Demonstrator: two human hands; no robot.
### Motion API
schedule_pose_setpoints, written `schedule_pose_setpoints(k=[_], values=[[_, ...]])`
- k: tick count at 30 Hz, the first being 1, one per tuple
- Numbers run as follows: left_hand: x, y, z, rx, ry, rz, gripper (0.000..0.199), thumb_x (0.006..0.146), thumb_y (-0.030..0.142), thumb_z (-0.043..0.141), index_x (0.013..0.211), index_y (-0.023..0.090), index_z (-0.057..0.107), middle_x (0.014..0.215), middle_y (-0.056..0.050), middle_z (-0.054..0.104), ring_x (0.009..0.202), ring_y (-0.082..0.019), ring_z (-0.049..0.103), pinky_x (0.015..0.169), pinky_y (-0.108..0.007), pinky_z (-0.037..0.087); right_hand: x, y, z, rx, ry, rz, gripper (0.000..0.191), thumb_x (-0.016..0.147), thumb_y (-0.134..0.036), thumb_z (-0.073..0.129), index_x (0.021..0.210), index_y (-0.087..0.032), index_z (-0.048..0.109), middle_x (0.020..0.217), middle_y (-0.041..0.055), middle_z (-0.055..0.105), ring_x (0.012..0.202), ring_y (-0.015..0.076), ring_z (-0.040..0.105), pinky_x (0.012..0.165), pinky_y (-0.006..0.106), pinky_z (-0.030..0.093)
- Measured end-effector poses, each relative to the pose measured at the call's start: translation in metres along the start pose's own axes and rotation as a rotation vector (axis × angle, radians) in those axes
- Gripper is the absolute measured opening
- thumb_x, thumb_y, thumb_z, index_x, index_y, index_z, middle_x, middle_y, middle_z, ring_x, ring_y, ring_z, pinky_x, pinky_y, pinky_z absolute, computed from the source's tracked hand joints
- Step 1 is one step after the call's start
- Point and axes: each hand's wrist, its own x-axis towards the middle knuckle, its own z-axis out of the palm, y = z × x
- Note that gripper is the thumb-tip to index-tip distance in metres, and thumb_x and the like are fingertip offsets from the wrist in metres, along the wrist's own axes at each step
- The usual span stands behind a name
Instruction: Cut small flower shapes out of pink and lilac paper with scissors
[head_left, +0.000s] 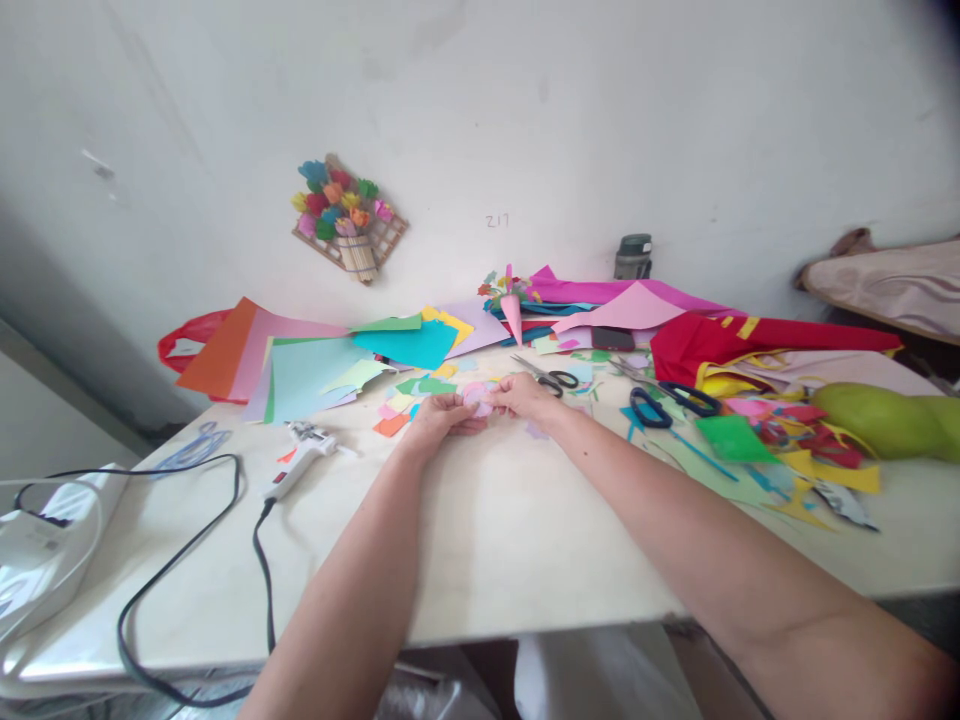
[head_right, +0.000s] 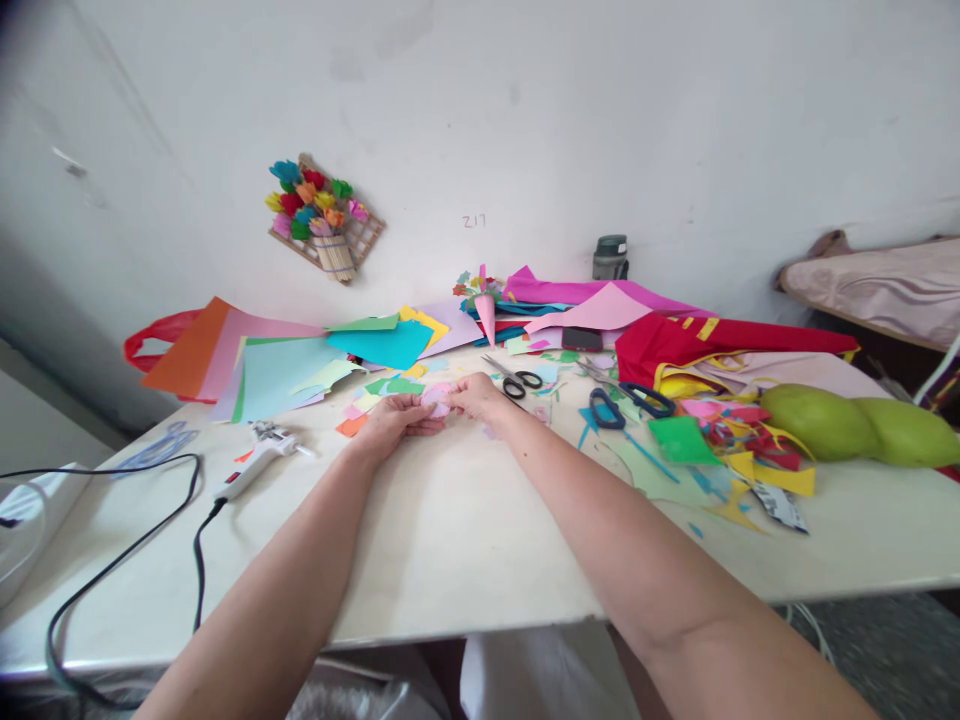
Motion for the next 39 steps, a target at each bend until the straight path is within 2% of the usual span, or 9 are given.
schedule_pose_setpoints(k=[11,21,29,39], values=[[-0.0012,0.0014,0.0012,-0.004,0.007,-0.009,0.043,0.052,0.048,0.089,0.068,0.016,0.065,0.071,-0.006,0.073,0.068,-0.021,0.072,0.074,-0.035,0.059,-0.0007,0.0004,-0.0005,-0.006,0.002,0.008,0.029,0.072,-0.011,0.074,0.050,-0.016,0.056,0.042,-0.0044,0.051,0.042,0.0060,0.043,0.042,0.019,0.032],[0.0018,-0.0010,-0.0009,0.013,0.004,0.009,0.045,0.053,0.049,0.088,0.072,0.015,0.065,0.069,-0.007,0.072,0.069,-0.022,0.072,0.074,-0.036,0.058,0.0045,0.0038,-0.0058,0.068,-0.059,0.028,0.031,0.086,-0.030,0.064,0.061,-0.013,0.063,0.052,0.0007,0.060,0.049,0.0086,0.051,0.042,0.019,0.033],[0.0006,0.0007,-0.0001,0.037,0.012,0.004,0.043,0.054,0.048,0.087,0.070,0.015,0.064,0.070,-0.007,0.072,0.068,-0.022,0.072,0.074,-0.036,0.058,-0.0031,-0.0011,-0.0036,0.017,-0.053,-0.013,0.029,0.072,-0.016,0.077,0.051,-0.015,0.058,0.043,-0.0048,0.051,0.043,0.0051,0.043,0.043,0.017,0.032],[0.0001,0.0010,0.0007,0.040,0.014,-0.002,0.041,0.056,0.048,0.087,0.069,0.016,0.064,0.070,-0.007,0.073,0.068,-0.022,0.072,0.073,-0.035,0.059,-0.0046,-0.0053,-0.0006,-0.002,-0.025,-0.015,0.031,0.074,-0.012,0.075,0.049,-0.015,0.057,0.041,-0.0048,0.051,0.041,0.0053,0.044,0.044,0.018,0.033]])
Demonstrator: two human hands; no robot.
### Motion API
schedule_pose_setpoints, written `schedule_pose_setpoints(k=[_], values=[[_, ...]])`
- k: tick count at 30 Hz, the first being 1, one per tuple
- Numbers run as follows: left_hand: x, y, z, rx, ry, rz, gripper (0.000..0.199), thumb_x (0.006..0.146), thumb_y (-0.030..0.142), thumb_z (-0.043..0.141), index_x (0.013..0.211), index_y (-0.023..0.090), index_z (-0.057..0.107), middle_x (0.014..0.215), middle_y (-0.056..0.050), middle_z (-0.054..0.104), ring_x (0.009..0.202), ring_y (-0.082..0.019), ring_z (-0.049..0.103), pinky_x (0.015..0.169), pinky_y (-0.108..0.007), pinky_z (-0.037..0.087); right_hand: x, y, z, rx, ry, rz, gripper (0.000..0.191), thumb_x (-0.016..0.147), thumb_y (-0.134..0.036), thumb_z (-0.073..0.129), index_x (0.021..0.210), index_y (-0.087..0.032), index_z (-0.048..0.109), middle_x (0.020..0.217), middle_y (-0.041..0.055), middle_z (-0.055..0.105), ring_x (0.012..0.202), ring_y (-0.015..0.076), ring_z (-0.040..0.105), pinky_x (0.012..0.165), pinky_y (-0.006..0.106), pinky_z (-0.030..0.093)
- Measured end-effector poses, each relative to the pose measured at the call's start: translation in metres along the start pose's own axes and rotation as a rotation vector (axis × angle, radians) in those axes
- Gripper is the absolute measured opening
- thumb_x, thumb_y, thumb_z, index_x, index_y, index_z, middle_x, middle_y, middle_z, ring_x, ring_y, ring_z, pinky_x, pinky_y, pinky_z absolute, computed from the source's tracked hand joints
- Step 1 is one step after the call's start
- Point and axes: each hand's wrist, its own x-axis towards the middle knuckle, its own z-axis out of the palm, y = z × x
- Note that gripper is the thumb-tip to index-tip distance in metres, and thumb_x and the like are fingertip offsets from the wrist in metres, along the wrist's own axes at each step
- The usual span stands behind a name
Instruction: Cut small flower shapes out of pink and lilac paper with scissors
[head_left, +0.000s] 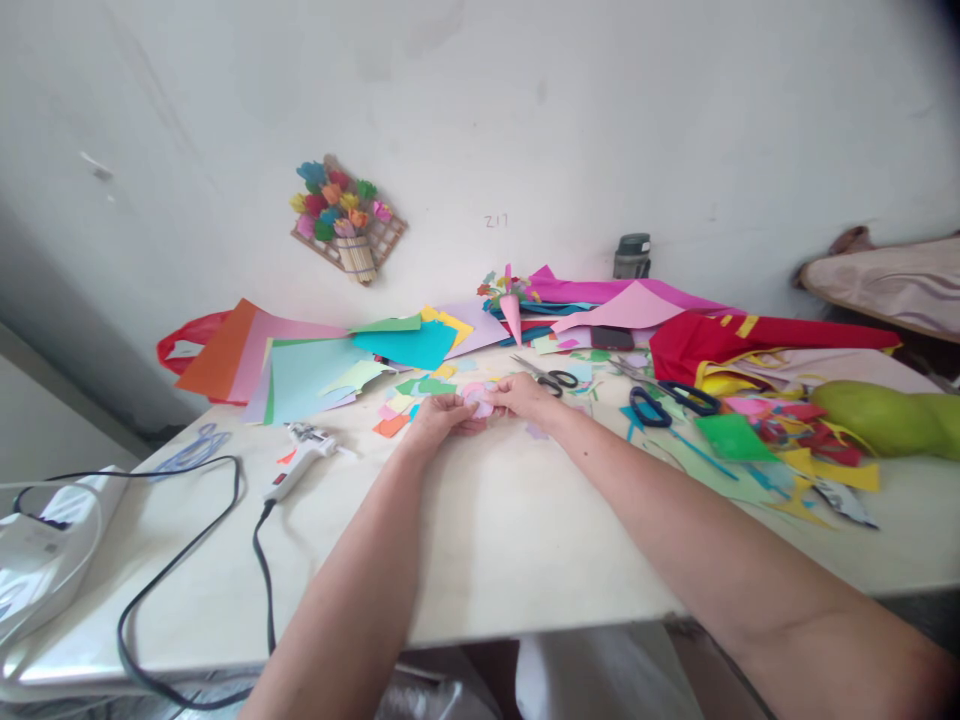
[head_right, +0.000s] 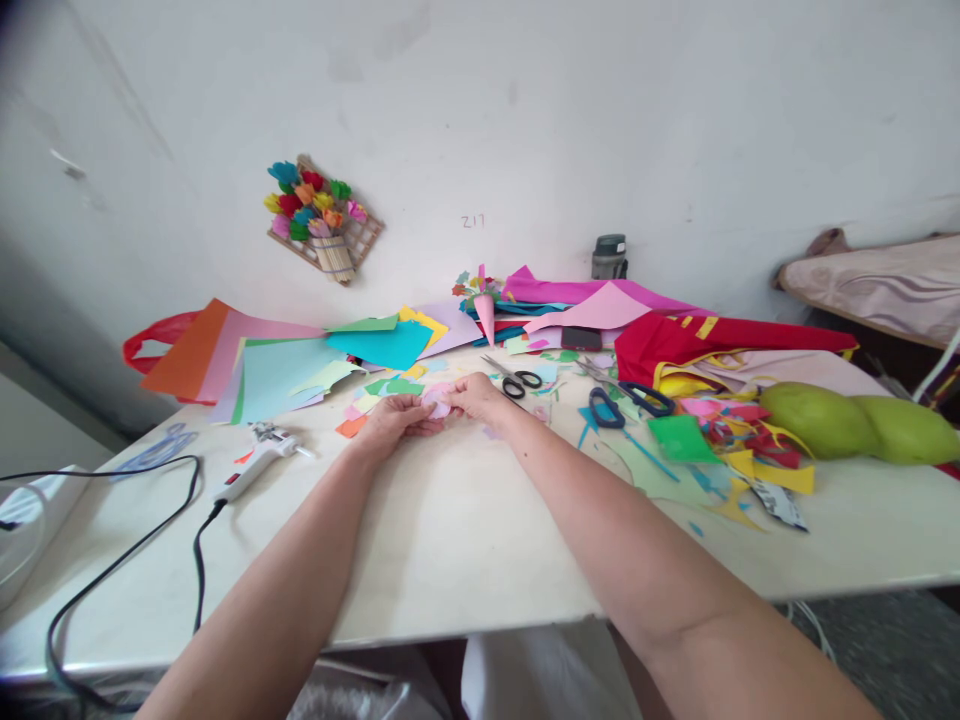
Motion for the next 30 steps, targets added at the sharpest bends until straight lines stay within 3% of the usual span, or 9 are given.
schedule_pose_setpoints(k=[13,23,30], values=[[-0.0014,0.0012,0.0012,0.019,-0.004,-0.016,0.041,0.058,0.049,0.085,0.068,0.017,0.063,0.067,-0.006,0.072,0.069,-0.023,0.073,0.073,-0.035,0.059,0.0061,0.0084,0.0006,-0.029,0.008,-0.011,0.031,0.073,-0.018,0.077,0.050,-0.015,0.056,0.040,-0.0042,0.051,0.041,0.0065,0.043,0.045,0.020,0.031],[-0.0017,0.0021,0.0013,0.023,-0.014,-0.018,0.038,0.059,0.048,0.084,0.067,0.018,0.062,0.069,-0.007,0.073,0.071,-0.024,0.073,0.075,-0.036,0.059,-0.0007,0.0001,0.0030,-0.027,0.016,-0.004,0.031,0.078,-0.010,0.068,0.050,-0.015,0.056,0.040,-0.0046,0.049,0.041,0.0063,0.043,0.045,0.020,0.031],[0.0023,0.0051,0.0019,-0.127,0.038,-0.098,0.047,0.076,0.062,0.064,0.072,0.015,0.062,0.067,-0.013,0.072,0.075,-0.029,0.074,0.068,-0.036,0.059,-0.0009,0.0014,0.0050,-0.014,0.068,-0.031,0.026,0.072,-0.013,0.074,0.053,-0.015,0.057,0.043,-0.0050,0.051,0.043,0.0068,0.042,0.046,0.020,0.034]])
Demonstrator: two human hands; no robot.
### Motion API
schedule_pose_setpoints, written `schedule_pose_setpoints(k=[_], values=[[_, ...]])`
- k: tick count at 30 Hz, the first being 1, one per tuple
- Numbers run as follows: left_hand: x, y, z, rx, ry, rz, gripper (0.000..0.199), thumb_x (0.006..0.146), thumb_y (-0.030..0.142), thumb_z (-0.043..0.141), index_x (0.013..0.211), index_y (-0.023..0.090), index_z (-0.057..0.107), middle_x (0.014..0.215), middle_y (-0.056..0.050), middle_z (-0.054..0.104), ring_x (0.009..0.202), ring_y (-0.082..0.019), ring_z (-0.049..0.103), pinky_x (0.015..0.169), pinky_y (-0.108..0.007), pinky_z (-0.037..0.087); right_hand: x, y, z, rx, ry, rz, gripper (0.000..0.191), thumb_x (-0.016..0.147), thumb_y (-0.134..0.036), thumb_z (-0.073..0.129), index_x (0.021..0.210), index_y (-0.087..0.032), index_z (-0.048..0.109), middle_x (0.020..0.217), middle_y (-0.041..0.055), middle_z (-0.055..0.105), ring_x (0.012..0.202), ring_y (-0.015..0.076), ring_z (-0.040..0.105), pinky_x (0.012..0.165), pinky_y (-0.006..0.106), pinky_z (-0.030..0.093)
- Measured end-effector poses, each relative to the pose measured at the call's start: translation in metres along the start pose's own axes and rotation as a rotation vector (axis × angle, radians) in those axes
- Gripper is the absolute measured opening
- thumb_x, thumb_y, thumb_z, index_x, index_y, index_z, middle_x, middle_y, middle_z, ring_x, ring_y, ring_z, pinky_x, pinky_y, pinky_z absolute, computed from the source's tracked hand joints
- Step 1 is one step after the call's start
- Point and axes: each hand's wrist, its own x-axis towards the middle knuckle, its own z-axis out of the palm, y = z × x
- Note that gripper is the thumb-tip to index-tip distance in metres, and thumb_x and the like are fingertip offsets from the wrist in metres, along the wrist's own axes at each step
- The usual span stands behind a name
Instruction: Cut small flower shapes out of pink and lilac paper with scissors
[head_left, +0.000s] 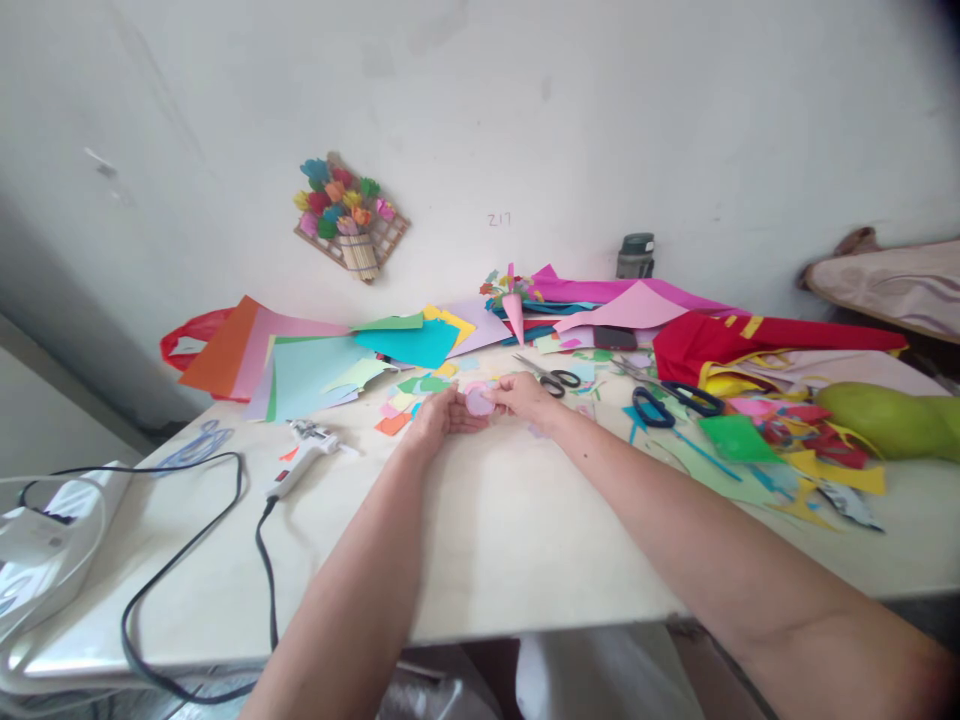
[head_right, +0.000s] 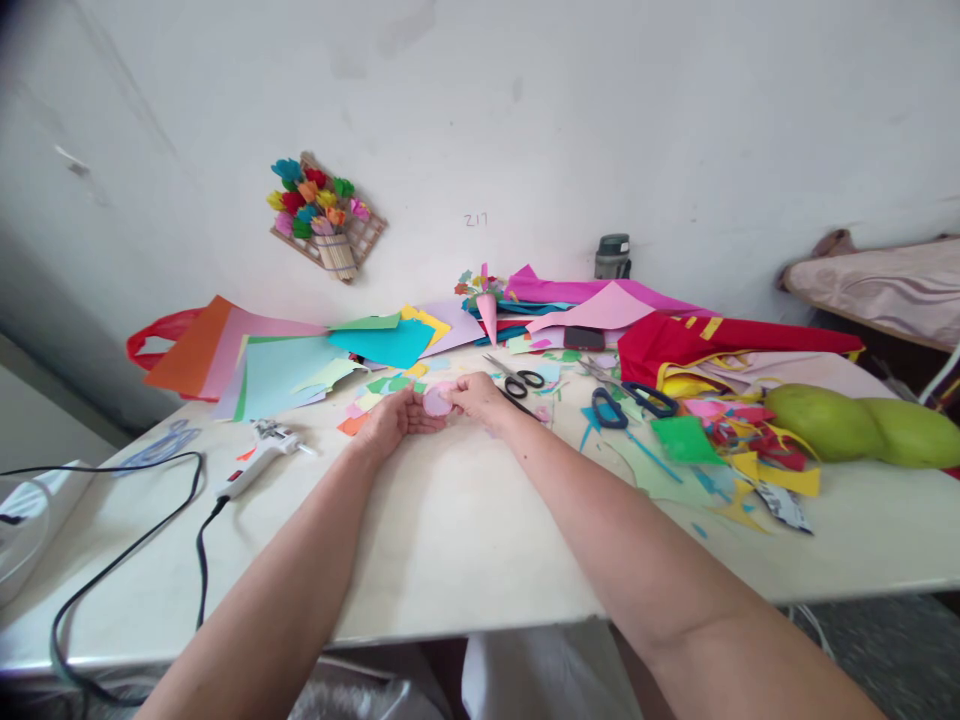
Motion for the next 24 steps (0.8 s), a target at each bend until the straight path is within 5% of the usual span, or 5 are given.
schedule_pose_setpoints(k=[8,14,24], values=[[0.0000,0.0021,0.0004,-0.035,-0.003,-0.002,0.045,0.076,0.058,0.064,0.075,0.013,0.064,0.068,-0.015,0.073,0.077,-0.030,0.074,0.068,-0.036,0.059,0.0059,0.0072,0.0015,-0.035,0.026,-0.058,0.026,0.075,-0.015,0.068,0.052,-0.016,0.054,0.044,-0.0054,0.049,0.045,0.0077,0.043,0.049,0.021,0.034],[-0.0014,-0.0024,-0.0026,0.028,-0.043,0.056,0.026,0.073,0.037,0.073,0.075,0.013,0.065,0.069,-0.010,0.073,0.072,-0.025,0.073,0.069,-0.032,0.058,0.0041,0.0047,0.0024,-0.049,0.025,-0.081,0.024,0.074,-0.012,0.062,0.051,-0.016,0.054,0.045,-0.0055,0.048,0.046,0.0079,0.042,0.050,0.022,0.033],[-0.0010,-0.0041,-0.0015,0.070,0.001,0.071,0.038,0.059,0.041,0.088,0.069,0.014,0.063,0.067,-0.006,0.071,0.066,-0.021,0.071,0.072,-0.033,0.059,0.0039,0.0075,0.0057,-0.045,0.027,-0.116,0.024,0.072,-0.014,0.063,0.050,-0.017,0.054,0.045,-0.0059,0.047,0.047,0.0081,0.041,0.050,0.022,0.033]])
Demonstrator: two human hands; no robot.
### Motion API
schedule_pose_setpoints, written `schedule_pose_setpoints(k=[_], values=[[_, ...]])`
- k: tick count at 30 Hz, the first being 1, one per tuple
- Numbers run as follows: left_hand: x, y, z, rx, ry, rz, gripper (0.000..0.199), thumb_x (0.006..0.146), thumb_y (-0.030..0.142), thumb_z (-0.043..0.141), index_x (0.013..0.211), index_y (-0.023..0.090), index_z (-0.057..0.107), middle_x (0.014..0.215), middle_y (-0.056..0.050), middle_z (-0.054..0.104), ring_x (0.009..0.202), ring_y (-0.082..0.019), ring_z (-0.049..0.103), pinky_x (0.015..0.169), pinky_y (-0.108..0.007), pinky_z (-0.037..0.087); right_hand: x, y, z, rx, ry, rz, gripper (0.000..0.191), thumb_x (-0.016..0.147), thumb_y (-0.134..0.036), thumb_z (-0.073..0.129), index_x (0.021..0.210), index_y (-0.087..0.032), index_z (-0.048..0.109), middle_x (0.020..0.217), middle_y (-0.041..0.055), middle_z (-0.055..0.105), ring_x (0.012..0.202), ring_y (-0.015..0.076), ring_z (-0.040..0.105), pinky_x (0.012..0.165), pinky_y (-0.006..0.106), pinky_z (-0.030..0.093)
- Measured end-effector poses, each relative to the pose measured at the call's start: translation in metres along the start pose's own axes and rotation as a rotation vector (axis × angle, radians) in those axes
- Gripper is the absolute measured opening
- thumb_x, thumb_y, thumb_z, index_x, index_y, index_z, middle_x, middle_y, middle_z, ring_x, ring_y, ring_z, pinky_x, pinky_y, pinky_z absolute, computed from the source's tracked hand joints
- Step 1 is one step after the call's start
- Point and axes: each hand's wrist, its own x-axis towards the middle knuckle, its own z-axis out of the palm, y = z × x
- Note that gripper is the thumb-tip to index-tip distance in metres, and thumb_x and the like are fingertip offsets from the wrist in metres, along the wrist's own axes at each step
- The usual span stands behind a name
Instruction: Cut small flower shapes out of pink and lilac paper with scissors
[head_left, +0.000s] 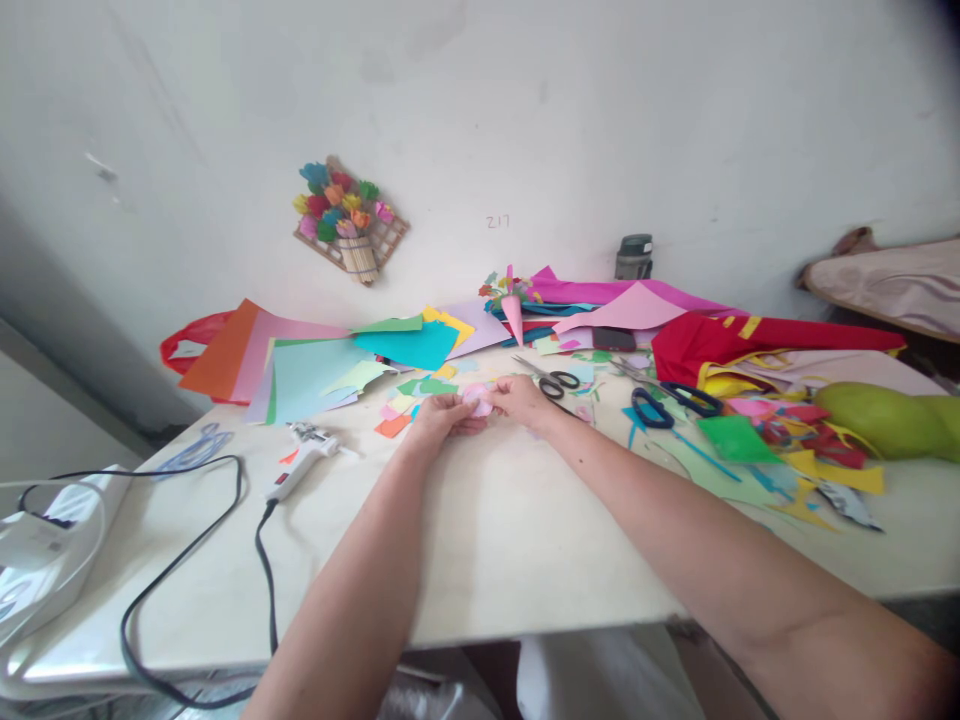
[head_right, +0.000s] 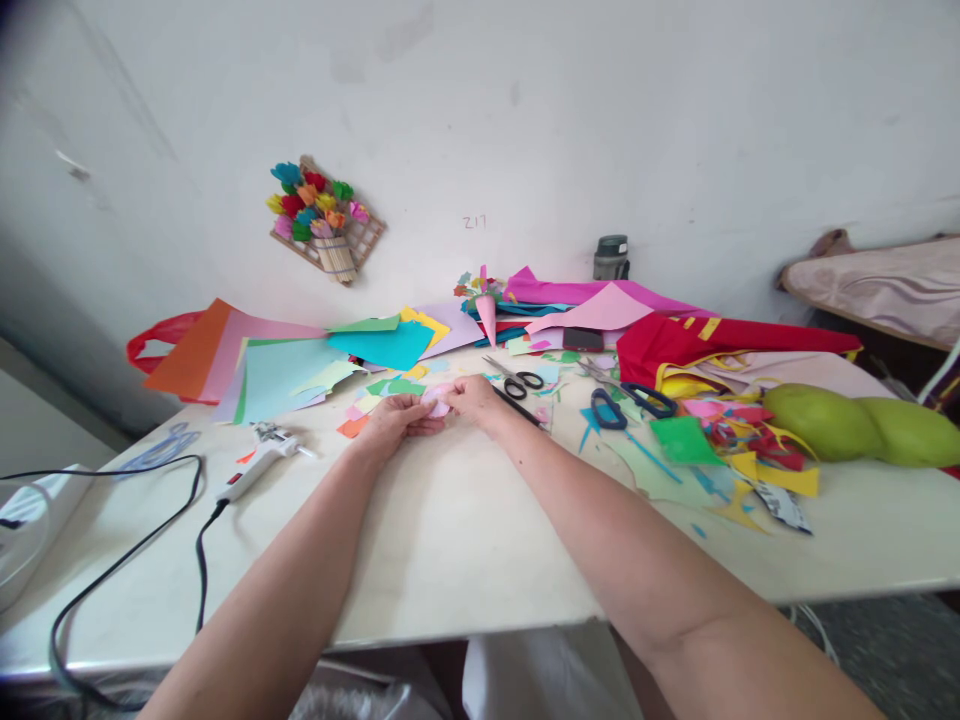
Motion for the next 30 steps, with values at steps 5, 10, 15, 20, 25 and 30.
schedule_pose_setpoints(k=[5,10,15,20,25,30], values=[[0.000,0.000,0.000,0.015,0.008,0.007,0.038,0.058,0.041,0.088,0.067,0.015,0.061,0.063,-0.005,0.070,0.067,-0.022,0.072,0.072,-0.034,0.059,-0.002,-0.004,-0.001,0.073,-0.042,0.074,0.021,0.074,-0.013,0.064,0.054,-0.016,0.058,0.044,-0.0052,0.049,0.045,0.0076,0.043,0.047,0.020,0.033],[0.001,0.000,0.000,0.030,-0.003,0.011,0.036,0.060,0.042,0.086,0.068,0.016,0.061,0.061,-0.004,0.069,0.068,-0.022,0.073,0.071,-0.034,0.058,0.000,-0.004,-0.007,0.140,-0.052,0.123,0.015,0.078,-0.015,0.065,0.063,-0.015,0.061,0.051,-0.0032,0.057,0.047,0.0072,0.049,0.046,0.018,0.034],[0.000,0.001,-0.001,0.059,-0.026,0.023,0.035,0.061,0.044,0.084,0.068,0.017,0.064,0.065,-0.004,0.071,0.066,-0.021,0.072,0.071,-0.032,0.058,0.003,-0.002,-0.013,0.187,-0.052,0.098,0.011,0.081,-0.019,0.064,0.071,-0.014,0.064,0.059,-0.0015,0.063,0.051,0.0068,0.053,0.047,0.017,0.038],[0.000,0.002,0.001,0.094,-0.008,0.006,0.035,0.062,0.041,0.085,0.065,0.017,0.060,0.061,-0.003,0.069,0.066,-0.022,0.072,0.068,-0.031,0.057,0.002,-0.001,-0.011,0.115,-0.090,0.098,0.015,0.073,-0.017,0.071,0.061,-0.014,0.062,0.048,-0.0044,0.055,0.047,0.0066,0.048,0.047,0.017,0.036],[-0.001,0.004,0.004,0.128,0.004,-0.018,0.037,0.061,0.041,0.086,0.064,0.017,0.058,0.057,-0.003,0.068,0.068,-0.022,0.073,0.067,-0.031,0.057,0.003,0.001,-0.006,0.059,-0.078,0.083,0.020,0.069,-0.011,0.071,0.053,-0.015,0.058,0.045,-0.0054,0.052,0.047,0.0073,0.046,0.049,0.019,0.036],[-0.003,0.004,0.005,0.044,0.018,0.045,0.043,0.058,0.046,0.087,0.071,0.016,0.059,0.067,-0.006,0.072,0.068,-0.023,0.073,0.069,-0.033,0.058,0.003,0.001,0.000,0.117,-0.030,0.050,0.018,0.071,-0.009,0.066,0.056,-0.015,0.060,0.046,-0.0055,0.052,0.047,0.0074,0.046,0.050,0.019,0.037]])
